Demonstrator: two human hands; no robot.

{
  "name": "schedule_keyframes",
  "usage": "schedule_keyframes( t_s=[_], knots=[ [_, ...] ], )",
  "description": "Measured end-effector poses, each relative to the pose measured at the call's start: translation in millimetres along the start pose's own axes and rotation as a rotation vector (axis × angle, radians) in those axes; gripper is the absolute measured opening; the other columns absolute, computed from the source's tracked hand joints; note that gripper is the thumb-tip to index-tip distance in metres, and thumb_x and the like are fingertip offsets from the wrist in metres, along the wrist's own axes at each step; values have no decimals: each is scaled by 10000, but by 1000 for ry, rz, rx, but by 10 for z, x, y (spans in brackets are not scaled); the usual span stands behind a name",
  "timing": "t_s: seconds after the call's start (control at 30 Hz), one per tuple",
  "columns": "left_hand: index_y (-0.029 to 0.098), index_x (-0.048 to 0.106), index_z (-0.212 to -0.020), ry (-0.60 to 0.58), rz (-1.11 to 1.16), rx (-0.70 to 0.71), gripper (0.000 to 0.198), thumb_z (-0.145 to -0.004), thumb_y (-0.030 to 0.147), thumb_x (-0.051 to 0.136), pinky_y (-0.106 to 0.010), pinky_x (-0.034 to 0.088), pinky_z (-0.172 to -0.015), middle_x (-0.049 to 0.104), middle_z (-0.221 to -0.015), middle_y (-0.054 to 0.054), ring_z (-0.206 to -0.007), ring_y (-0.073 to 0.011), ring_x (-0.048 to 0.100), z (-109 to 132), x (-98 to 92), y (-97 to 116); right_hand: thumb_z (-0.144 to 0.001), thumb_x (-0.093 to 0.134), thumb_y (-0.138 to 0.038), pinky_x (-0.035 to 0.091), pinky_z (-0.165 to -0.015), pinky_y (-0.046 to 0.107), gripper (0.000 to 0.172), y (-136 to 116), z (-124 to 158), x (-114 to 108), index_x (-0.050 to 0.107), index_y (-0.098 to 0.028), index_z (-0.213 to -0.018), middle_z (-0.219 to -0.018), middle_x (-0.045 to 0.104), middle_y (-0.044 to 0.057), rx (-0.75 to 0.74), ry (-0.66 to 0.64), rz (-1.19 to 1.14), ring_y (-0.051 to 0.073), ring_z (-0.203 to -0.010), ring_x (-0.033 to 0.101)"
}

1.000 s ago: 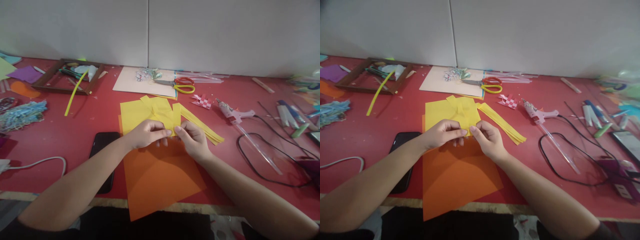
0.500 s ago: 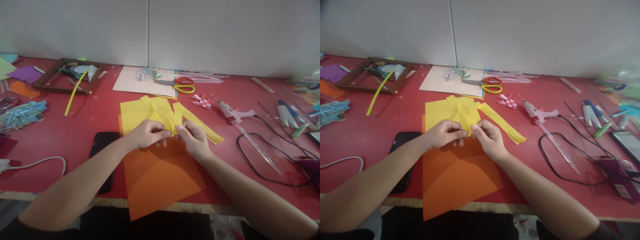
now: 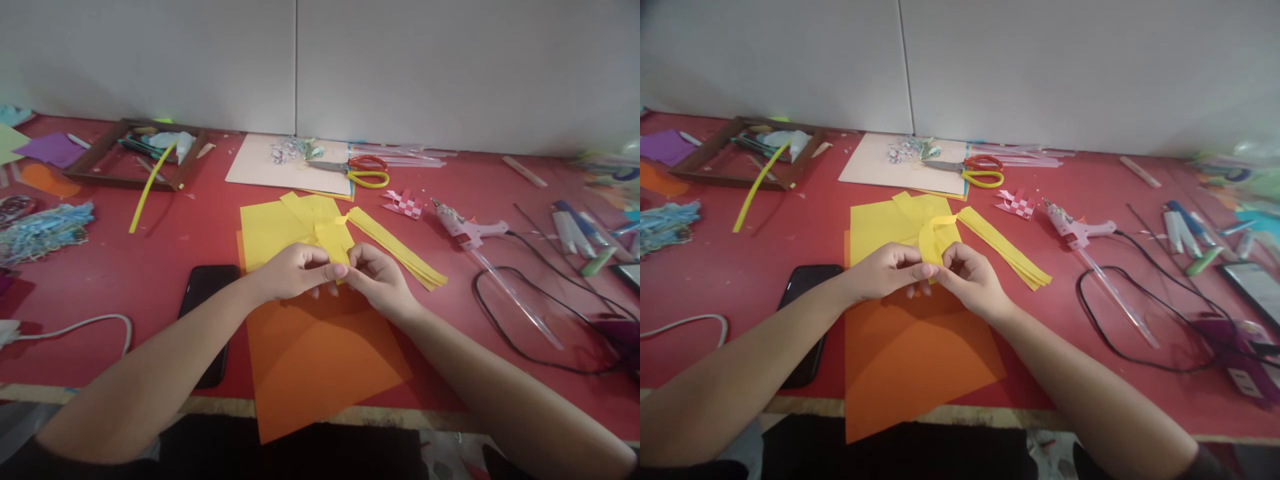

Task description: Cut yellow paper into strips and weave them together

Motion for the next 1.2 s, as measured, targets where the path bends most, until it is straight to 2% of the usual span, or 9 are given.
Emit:
schedule_keyframes(
  t_s=[0.1, 0.23, 0.43, 0.57, 0.7, 0.83, 0.93, 1.0, 1.2],
  knots=[
    [139, 650, -767, 18, 7, 40, 489, -927, 566, 474, -211, 471, -531, 711, -717, -42, -506, -81, 587, -10, 0, 48, -761, 760, -469, 409, -550, 257, 378, -15, 3, 54, 476, -220, -761, -649, 534, -47, -3, -49, -46, 113, -578, 542],
    [146, 616, -674, 50, -54, 10, 423, -895, 505, 573, -197, 450, -515, 689, -658, -22, -501, -80, 588, -1, -13, 42, -792, 714, -519, 466, -598, 286, 363, 5, 17, 95, 505, -224, -817, -711, 584, -17, 22, -96, -55, 144, -644, 590],
    [160, 553, -586, -94, -86, -100, 453, -849, 524, 616, -180, 395, -428, 659, -583, -16, -462, -88, 575, 42, 127, -41, -845, 651, -517, 456, -588, 273, 350, 110, 11, -58, 619, -196, -709, -658, 567, -15, 61, 20, -14, 126, -600, 522],
    [153, 623, -671, -188, -88, -189, 426, -823, 551, 628, -178, 363, -370, 681, -644, -22, -379, -62, 501, 83, 207, -122, -822, 689, -479, 470, -583, 274, 289, 171, -26, -151, 652, -201, -752, -660, 587, -15, 95, 98, -125, 128, -601, 539],
    [159, 671, -845, -132, -60, -185, 430, -794, 585, 643, -163, 340, -338, 691, -758, -36, -435, -73, 523, 76, 153, -108, -772, 722, -480, 456, -543, 258, 290, 13, -81, -416, 632, -205, -785, -662, 569, -23, 67, 190, -165, 116, -569, 525],
    [171, 646, -887, 27, -59, -160, 493, -813, 653, 574, -155, 287, -285, 671, -804, -36, -441, -71, 491, 50, -5, -75, -810, 670, -404, 418, -484, 257, 360, -40, -105, -734, 601, -229, -1117, -676, 599, -24, 192, 71, 273, 131, -519, 511],
    [175, 651, -904, 93, -47, -132, 509, -827, 667, 545, -160, 305, -302, 655, -794, -29, -445, -65, 472, 34, -79, -56, -805, 629, -270, 410, -504, 273, 141, -54, -99, -1126, 668, -211, -927, -725, 659, 23, 230, 111, 829, 169, -575, 573],
    [175, 658, -898, 113, -34, -105, 504, -832, 662, 546, -163, 330, -335, 639, -756, -20, -451, -60, 456, 25, -105, -42, -831, 580, -246, 398, -515, 287, 107, -31, -95, -1282, 678, -208, -853, -744, 691, 43, 248, 115, 1038, 193, -599, 600],
    [175, 678, -899, 132, 64, -87, 489, -845, 643, 548, -180, 287, -365, 647, -770, -29, -489, -68, 449, 10, -141, -76, -863, 621, -299, 401, -561, 306, 140, -103, -68, -1343, 731, -215, -879, -743, 684, 64, 234, 117, 1016, 169, -604, 588]
  ],
)
Point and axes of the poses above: each hand's wrist, its own z-axis away from the middle knuckle, its own x-axis out of the palm, y = z × x, the point moved 10 cm from there along -z, towards the middle knuckle
